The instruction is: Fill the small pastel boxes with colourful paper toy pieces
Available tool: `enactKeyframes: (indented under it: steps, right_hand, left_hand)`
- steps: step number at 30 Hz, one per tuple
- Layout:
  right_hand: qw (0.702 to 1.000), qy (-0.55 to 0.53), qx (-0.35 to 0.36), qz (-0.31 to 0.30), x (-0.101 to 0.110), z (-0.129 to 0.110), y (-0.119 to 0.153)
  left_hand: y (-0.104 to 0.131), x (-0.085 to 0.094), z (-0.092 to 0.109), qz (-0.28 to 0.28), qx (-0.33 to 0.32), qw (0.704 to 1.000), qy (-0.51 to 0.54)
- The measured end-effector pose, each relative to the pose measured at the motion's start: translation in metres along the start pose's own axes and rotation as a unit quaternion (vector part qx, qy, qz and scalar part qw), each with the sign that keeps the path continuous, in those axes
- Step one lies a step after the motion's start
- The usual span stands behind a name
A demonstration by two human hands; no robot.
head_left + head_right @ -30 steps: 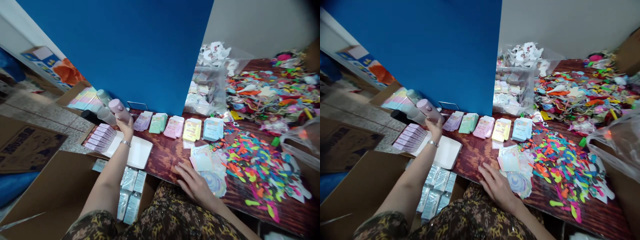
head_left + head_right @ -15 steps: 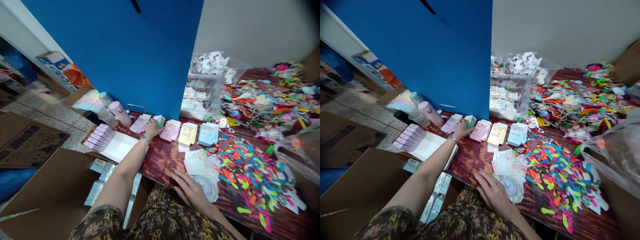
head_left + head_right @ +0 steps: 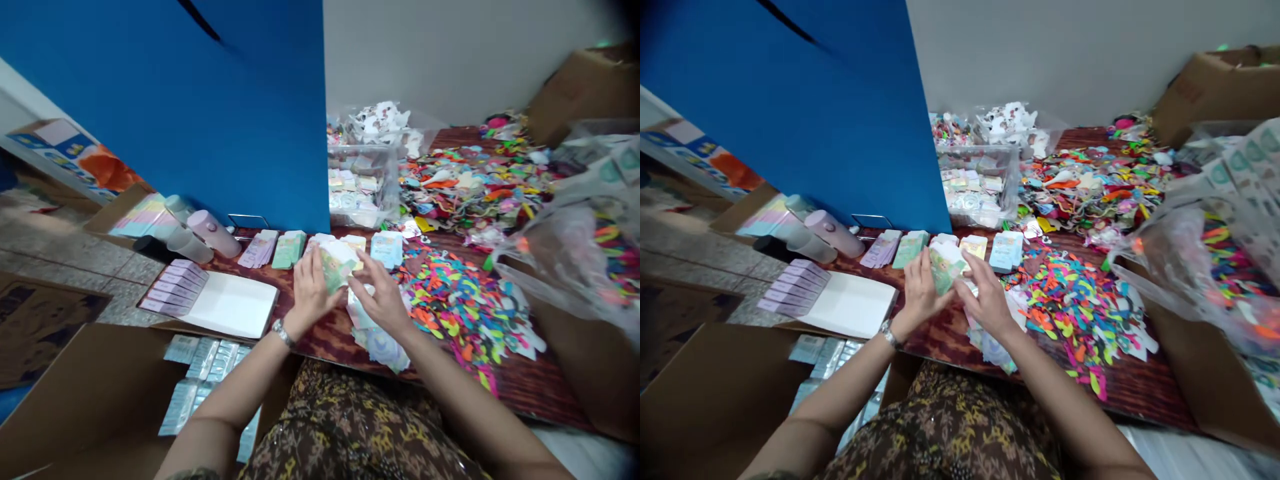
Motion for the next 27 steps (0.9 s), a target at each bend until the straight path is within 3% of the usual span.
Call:
enactKeyframes:
  steps: [3,10,15,19,21,23,25,27]
  right_hand:
    - [1.000,-0.006,-0.002,-0.007,0.000,0.000,-0.006]
    - [0.999,-0.019,-0.030,0.021,0.010,-0.010,0.019]
    - [0.998,0.040,0.028,0.050,0.025,-0.019,0.025]
    - [0.993,0.085,0.076,0.012,0.029,-0.028,0.027]
    - [0.999,0.018,0.034,0.006,0.031,-0.027,0.026]
    - [0.995,-0.078,-0.054,0.037,0.032,-0.020,0.025]
    - [0.972,-0.169,-0.146,0.068,0.030,-0.012,0.025]
    - [0.950,-0.235,-0.199,0.058,0.025,-0.007,0.023]
  left_hand:
    - [0.027,0.006,0.025,0.003,0.027,0.999,0.043]
    - [0.037,-0.001,0.026,-0.075,0.137,0.975,0.157]
    - [0.033,0.008,0.036,-0.062,0.126,0.969,0.202]
    - [0.032,0.014,0.046,-0.065,0.057,0.976,0.202]
    - [0.032,0.016,0.050,-0.060,0.004,0.979,0.195]
    - [0.033,0.017,0.051,-0.042,-0.033,0.981,0.184]
    - [0.034,0.018,0.051,-0.032,-0.053,0.984,0.166]
    - [0.036,0.018,0.052,-0.036,-0.062,0.987,0.147]
Point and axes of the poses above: each hand's wrist, its own y-axis away from the middle knuckle, its own x-axis out of the back of the hand, z = x × y, the point moved 5 cm from there along -y, towards the middle knuckle, and after that the axes turned 10 degrees about x, right-handed, at the moved point
